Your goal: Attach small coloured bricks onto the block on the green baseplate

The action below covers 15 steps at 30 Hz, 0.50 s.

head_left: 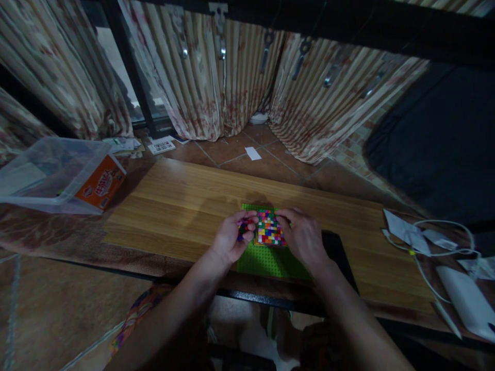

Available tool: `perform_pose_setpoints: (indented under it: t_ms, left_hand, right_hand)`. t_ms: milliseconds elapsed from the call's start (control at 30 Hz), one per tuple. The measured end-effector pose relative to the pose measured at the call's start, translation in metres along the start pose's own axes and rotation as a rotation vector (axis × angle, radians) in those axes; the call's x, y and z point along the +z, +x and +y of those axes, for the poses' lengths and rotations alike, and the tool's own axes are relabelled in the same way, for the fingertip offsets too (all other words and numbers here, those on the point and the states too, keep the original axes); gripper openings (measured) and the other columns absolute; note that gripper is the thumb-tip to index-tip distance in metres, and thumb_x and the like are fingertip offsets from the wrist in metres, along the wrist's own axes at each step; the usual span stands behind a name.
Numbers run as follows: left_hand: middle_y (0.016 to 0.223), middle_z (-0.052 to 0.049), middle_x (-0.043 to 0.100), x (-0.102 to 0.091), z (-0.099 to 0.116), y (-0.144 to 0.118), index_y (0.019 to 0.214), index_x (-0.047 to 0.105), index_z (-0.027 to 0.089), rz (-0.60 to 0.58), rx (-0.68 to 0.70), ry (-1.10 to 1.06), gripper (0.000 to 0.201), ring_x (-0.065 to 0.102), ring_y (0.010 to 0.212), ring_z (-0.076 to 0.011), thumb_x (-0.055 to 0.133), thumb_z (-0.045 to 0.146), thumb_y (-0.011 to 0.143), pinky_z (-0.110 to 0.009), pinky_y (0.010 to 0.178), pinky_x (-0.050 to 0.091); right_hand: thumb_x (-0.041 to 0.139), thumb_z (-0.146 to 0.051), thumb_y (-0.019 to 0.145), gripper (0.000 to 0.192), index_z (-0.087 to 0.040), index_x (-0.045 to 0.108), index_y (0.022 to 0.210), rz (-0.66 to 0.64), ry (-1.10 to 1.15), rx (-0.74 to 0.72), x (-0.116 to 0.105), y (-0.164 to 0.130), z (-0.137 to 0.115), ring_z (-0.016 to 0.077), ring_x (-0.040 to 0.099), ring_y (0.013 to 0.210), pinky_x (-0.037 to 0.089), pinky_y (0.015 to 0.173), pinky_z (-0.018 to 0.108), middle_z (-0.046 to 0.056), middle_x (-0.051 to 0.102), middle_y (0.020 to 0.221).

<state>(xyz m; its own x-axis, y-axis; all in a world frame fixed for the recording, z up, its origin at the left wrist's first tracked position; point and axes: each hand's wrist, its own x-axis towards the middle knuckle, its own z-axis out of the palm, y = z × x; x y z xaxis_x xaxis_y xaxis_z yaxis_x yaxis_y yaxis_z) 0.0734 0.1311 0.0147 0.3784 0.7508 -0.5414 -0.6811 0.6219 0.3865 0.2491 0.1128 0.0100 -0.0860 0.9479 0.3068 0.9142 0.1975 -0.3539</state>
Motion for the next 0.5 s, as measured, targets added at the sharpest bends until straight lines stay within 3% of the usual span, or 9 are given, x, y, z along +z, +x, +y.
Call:
perform_pose_setpoints:
  t_ms: [333, 500]
  left_hand:
    - [0.067, -0.004, 0.053, -0.0014, -0.0002, 0.0000, 0.079, 0.061, 0.006, 0.004, 0.033, 0.029, 0.019, 0.041, 0.047, -0.0036, 0.045, 0.013, 0.087, -0.012, 0.034, 0.024]
    - [0.067, -0.004, 0.053, -0.0007, -0.0004, -0.0007, 0.078, 0.060, 0.006, 0.011, 0.044, 0.041, 0.019, 0.041, 0.046, -0.0033, 0.044, 0.012, 0.087, -0.012, 0.035, 0.024]
  right_hand:
    - [0.054, -0.026, 0.084, 0.020, -0.021, 0.072, 0.091, 0.062, 0.192, 0.137, 0.0014, 0.0001, -0.0002, 0.0233, 0.070, 0.081, 0.051, 0.078, 0.035, 0.006, 0.076, 0.088]
    - [0.057, -0.034, 0.083, 0.023, -0.019, 0.072, 0.090, 0.176, 0.258, 0.236, -0.0011, 0.0014, 0.0077, 0.0223, 0.068, 0.075, 0.051, 0.075, 0.035, 0.007, 0.075, 0.086]
